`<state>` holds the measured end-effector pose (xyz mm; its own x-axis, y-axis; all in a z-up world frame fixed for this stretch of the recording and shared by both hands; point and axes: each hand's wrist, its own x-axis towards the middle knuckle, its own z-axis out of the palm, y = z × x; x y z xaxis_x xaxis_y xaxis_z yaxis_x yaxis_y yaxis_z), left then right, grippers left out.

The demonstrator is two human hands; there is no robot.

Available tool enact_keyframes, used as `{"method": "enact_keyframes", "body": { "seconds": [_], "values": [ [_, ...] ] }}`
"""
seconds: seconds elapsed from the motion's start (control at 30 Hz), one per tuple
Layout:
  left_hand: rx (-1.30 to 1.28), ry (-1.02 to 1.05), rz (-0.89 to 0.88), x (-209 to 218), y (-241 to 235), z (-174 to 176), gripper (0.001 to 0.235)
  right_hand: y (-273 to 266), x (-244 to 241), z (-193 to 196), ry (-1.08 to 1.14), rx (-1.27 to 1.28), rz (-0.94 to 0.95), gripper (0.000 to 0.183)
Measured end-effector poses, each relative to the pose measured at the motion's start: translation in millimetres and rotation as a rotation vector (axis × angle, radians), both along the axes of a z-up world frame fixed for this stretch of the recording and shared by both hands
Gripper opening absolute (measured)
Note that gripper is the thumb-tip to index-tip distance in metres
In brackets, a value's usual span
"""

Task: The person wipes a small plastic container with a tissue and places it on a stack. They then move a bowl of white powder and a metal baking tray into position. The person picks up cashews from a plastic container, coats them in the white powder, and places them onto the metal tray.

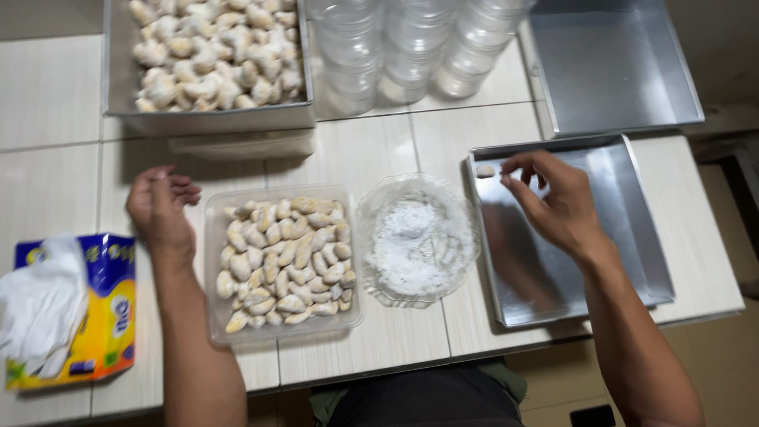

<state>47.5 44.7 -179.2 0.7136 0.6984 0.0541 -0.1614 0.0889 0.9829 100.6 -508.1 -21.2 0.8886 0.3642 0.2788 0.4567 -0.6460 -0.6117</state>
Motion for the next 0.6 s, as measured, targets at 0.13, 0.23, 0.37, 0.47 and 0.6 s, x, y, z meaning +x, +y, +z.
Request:
{"method": "enact_keyframes", "body": {
  "seconds": [0.13, 0.23, 0.37, 0.47, 0.6],
  "values": [
    [0.084, -0.002, -0.019, 2.0, 6.4, -11.0, 0.019, 30.1, -29.9, -10.7, -0.013, -0.039, 0.169, 0.008],
    [0.115, -0.005, -0.023, 1.7, 1.7, -5.0, 0.018, 64.9, -48.9, -6.8, 0.043, -0.111, 0.299, 0.01],
    [0.16, -0.008, -0.037, 2.7, -6.4, 5.0, 0.016, 96.9, -66.2, -3.3, 0.062, -0.148, 0.348, 0.022],
    [0.22, -0.013, -0.046, 3.6, -7.9, 5.8, 0.016, 120.9, -69.1, -1.5, -0.016, -0.144, 0.4, 0.017],
    [0.259, 0.001, -0.05, 3.4, -9.1, 10.9, 0.015, 158.0, -68.9, 4.4, -0.15, -0.224, 0.486, 0.017]
  ]
}}
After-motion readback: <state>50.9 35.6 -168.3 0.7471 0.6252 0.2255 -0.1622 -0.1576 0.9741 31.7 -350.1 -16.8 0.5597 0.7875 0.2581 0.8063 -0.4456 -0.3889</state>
